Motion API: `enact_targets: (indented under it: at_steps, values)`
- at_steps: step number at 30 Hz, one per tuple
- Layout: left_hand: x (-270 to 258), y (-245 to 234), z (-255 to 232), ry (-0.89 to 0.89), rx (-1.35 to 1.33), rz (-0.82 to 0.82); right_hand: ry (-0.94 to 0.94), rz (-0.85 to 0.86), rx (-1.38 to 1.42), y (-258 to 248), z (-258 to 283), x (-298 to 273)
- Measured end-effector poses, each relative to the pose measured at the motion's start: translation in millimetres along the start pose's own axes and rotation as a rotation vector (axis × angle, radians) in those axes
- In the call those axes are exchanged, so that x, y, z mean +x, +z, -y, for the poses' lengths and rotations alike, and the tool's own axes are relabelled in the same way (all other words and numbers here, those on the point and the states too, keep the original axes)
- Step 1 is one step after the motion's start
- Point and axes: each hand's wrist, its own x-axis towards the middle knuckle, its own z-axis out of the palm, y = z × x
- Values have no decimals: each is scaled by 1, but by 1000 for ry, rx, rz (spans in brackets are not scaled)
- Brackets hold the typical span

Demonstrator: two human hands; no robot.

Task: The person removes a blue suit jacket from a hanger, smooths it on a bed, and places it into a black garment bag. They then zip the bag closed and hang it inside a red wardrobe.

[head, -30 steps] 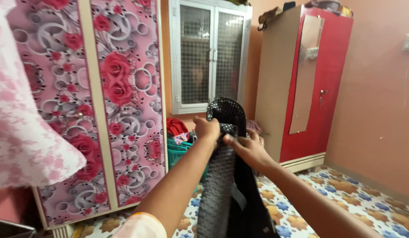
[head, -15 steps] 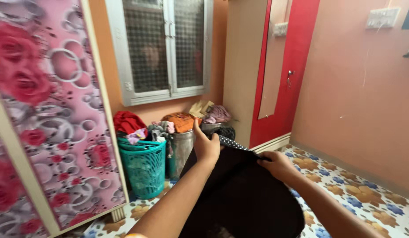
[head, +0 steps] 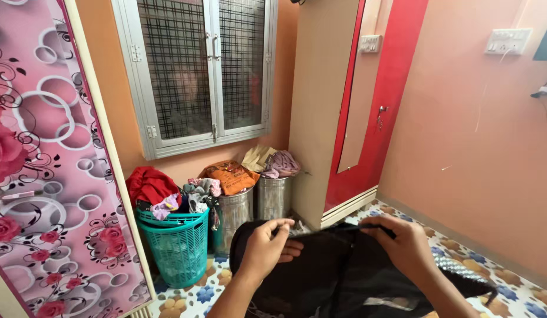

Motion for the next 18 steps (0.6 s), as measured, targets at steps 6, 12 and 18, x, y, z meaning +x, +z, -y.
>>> enact_targets:
  at_steps: [6,12,18]
  values:
    - [-50,48,-52,597,592,-374,-198,-136,-36,-32,43,1]
    - [-41,98,-59,1119,838,-241,-95,-142,-80,-67,29,-20]
    - [-6,162,-42,643,668,211,112,-270,-44,-102,-17,-58]
